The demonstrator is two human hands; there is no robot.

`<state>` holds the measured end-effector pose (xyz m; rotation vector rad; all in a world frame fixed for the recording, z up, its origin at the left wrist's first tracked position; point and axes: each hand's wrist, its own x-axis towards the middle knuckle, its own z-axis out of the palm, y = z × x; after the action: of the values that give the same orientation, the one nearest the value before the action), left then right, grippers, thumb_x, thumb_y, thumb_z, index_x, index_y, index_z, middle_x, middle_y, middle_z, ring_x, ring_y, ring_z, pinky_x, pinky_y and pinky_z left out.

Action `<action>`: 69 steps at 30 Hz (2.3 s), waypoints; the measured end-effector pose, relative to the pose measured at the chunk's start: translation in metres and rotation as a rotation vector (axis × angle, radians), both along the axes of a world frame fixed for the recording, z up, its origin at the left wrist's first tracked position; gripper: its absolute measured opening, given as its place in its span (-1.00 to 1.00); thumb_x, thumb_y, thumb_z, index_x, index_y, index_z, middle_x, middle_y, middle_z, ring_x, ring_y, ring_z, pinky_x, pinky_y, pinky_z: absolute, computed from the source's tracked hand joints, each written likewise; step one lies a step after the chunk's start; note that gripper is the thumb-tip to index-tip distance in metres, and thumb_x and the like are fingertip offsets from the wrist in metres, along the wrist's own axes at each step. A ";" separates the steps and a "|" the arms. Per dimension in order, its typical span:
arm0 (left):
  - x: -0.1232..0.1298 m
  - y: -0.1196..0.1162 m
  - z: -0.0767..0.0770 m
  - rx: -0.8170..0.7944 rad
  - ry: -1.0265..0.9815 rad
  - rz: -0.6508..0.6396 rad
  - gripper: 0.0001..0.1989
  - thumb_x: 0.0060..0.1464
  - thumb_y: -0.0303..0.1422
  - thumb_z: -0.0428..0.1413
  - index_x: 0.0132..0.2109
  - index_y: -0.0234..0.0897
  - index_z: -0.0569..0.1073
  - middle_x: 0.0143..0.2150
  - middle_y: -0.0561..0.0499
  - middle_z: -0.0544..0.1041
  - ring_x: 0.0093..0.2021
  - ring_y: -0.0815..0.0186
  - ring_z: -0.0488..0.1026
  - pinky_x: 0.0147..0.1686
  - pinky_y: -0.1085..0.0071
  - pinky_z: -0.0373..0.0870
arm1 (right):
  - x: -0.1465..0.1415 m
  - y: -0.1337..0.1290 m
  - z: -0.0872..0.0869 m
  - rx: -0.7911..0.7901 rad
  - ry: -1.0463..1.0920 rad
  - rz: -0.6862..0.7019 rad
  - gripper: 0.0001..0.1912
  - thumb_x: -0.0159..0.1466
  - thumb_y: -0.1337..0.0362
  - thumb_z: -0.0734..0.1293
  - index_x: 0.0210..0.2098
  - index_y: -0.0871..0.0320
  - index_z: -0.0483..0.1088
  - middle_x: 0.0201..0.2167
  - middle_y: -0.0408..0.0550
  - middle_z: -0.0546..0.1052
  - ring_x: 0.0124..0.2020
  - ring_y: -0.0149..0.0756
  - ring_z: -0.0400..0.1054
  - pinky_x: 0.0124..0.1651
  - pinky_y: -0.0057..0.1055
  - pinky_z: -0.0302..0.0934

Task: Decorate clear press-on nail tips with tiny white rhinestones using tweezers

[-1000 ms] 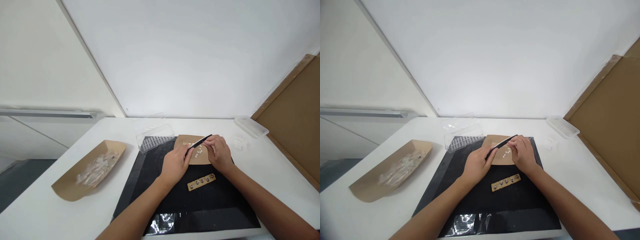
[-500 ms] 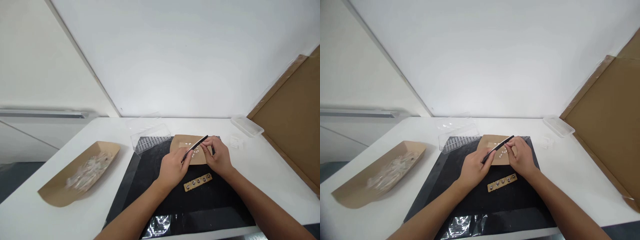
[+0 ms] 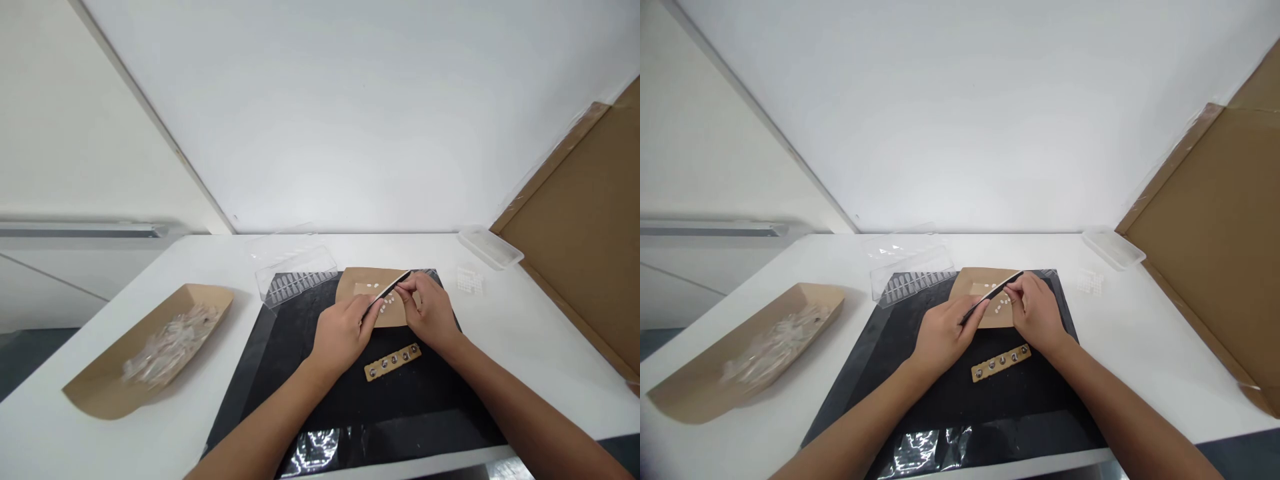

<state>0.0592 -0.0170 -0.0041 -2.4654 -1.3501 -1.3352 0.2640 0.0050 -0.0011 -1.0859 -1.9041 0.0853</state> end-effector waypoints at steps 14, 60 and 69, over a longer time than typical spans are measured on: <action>0.005 -0.005 0.003 0.005 -0.030 -0.026 -0.82 0.42 -0.39 0.10 -0.15 -0.29 0.59 -0.41 0.05 0.61 -0.42 0.34 0.55 -0.38 0.44 0.35 | -0.003 0.001 -0.003 0.060 -0.054 -0.114 -0.78 0.49 0.36 0.24 -0.30 0.04 0.20 -0.38 -0.10 0.44 -0.32 -0.20 0.34 -0.24 -0.23 0.12; 0.008 -0.005 0.004 0.007 -0.138 -0.012 -0.78 0.40 -0.40 0.10 -0.18 -0.29 0.63 -0.32 -0.04 0.71 -0.40 0.32 0.63 -0.38 0.45 0.47 | -0.011 0.001 0.011 0.031 -0.094 -0.043 -0.75 0.49 0.31 0.27 -0.36 0.07 0.25 -0.41 -0.16 0.52 -0.37 -0.29 0.39 -0.21 -0.24 0.03; 0.009 -0.005 0.005 0.027 -0.142 -0.019 -0.80 0.40 -0.42 0.10 -0.16 -0.30 0.62 -0.36 -0.02 0.68 -0.42 0.34 0.60 -0.40 0.45 0.43 | -0.012 0.000 0.012 0.039 -0.082 -0.040 -0.76 0.48 0.33 0.27 -0.35 0.07 0.26 -0.40 -0.16 0.52 -0.36 -0.30 0.40 -0.20 -0.24 0.04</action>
<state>0.0679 -0.0218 0.0005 -2.4132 -1.3282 -1.5490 0.2523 0.0050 0.0112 -1.1161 -1.9474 -0.0190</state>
